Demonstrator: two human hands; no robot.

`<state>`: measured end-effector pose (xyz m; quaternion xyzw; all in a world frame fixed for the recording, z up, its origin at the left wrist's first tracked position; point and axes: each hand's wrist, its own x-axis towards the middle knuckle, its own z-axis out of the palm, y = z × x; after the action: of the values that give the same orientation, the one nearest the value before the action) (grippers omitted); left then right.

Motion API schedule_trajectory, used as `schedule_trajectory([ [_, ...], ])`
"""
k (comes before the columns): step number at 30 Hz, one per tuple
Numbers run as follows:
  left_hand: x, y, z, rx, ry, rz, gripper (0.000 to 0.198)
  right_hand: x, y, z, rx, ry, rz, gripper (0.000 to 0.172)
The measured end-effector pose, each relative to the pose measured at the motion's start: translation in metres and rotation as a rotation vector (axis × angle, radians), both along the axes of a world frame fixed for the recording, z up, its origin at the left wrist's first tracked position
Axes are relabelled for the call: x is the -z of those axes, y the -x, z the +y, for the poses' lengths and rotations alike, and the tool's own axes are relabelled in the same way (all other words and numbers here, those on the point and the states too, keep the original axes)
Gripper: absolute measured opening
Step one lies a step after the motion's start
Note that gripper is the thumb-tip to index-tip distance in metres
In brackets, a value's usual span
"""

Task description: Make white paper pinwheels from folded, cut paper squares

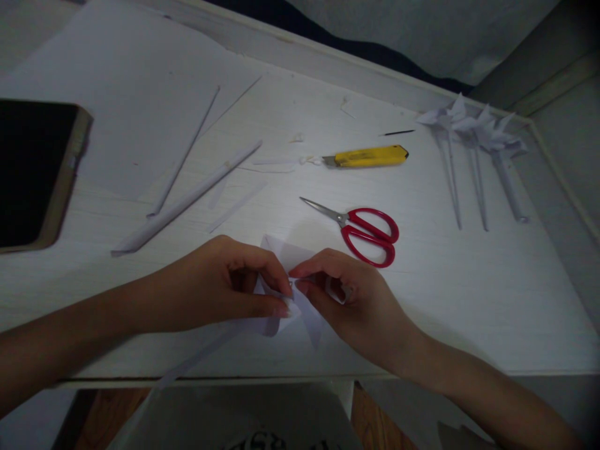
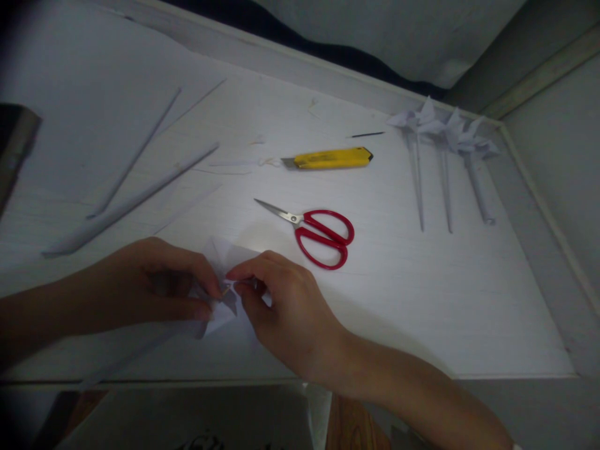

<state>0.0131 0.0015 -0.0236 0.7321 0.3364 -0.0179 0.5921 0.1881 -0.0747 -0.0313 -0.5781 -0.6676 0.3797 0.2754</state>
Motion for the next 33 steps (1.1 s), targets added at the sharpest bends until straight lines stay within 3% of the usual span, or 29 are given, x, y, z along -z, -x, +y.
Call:
schedule_trajectory([
  [33, -0.0003, 0.0001, -0.0014, -0.023, 0.001, 0.023, 0.019, 0.0008, -0.0005, 0.0013, -0.055, 0.036, 0.014, 0.02],
])
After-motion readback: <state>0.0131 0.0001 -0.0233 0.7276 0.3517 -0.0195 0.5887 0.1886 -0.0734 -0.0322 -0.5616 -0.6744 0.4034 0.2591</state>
